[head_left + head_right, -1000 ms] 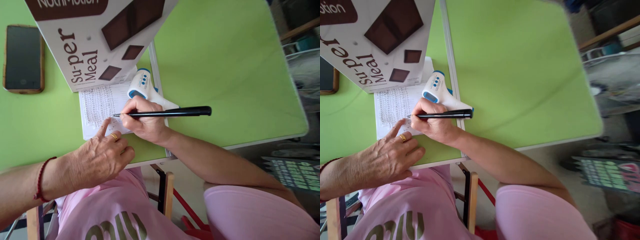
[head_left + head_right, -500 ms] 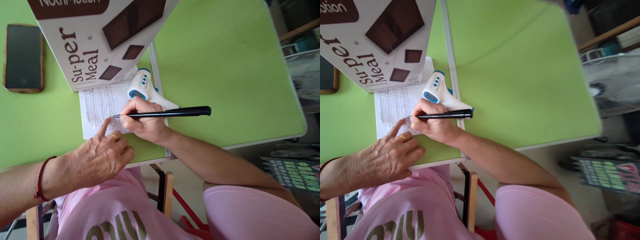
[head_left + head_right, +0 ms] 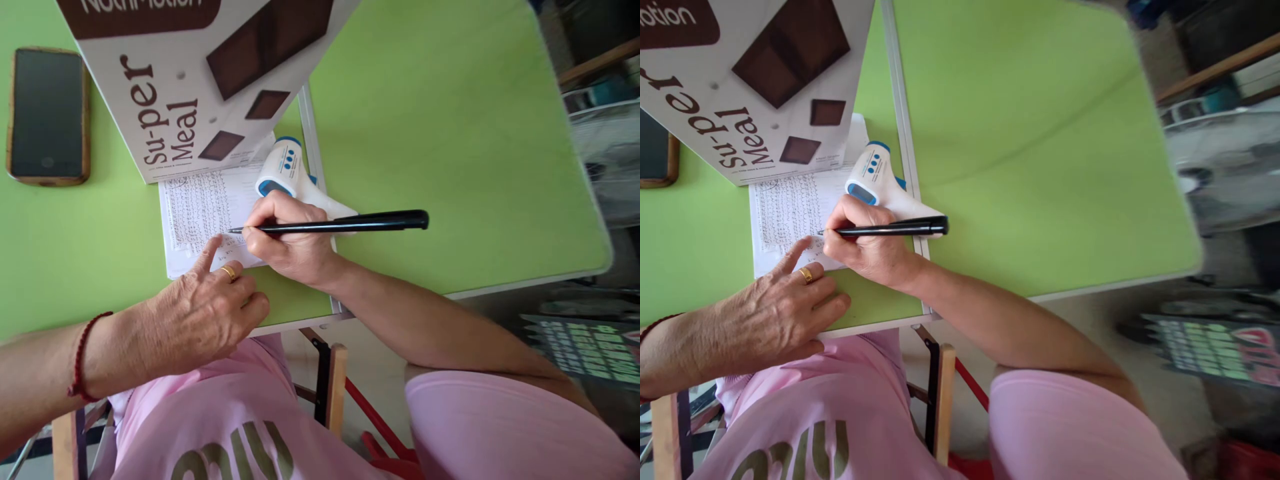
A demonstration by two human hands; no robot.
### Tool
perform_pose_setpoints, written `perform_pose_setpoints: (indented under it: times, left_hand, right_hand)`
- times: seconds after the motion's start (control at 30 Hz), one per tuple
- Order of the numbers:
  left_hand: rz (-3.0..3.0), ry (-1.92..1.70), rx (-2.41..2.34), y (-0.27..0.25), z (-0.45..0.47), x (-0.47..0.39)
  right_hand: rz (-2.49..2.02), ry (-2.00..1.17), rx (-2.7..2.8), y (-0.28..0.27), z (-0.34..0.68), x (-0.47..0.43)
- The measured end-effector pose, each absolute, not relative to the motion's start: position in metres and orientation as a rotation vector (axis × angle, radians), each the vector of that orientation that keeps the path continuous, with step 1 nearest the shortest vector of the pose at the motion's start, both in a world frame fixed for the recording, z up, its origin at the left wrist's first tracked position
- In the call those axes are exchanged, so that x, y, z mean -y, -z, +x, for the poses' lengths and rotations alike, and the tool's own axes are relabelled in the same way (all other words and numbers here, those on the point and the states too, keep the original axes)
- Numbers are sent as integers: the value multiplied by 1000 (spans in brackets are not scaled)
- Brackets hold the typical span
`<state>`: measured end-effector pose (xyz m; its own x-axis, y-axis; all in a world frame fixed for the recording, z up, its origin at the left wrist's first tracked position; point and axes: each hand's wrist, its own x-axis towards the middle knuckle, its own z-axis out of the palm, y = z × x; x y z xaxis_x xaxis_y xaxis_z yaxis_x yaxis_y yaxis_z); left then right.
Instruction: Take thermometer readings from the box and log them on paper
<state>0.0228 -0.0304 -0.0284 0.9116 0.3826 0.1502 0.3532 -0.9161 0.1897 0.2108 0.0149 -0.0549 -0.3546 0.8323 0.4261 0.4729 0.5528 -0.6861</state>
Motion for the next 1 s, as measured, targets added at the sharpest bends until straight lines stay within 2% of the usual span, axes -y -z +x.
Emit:
perform_pose_setpoints:
  times: [1.0]
  left_hand:
    - [2915,-233,-545,27,22,29]
  right_hand:
    - [-1076,-620,1998,54,214,-18]
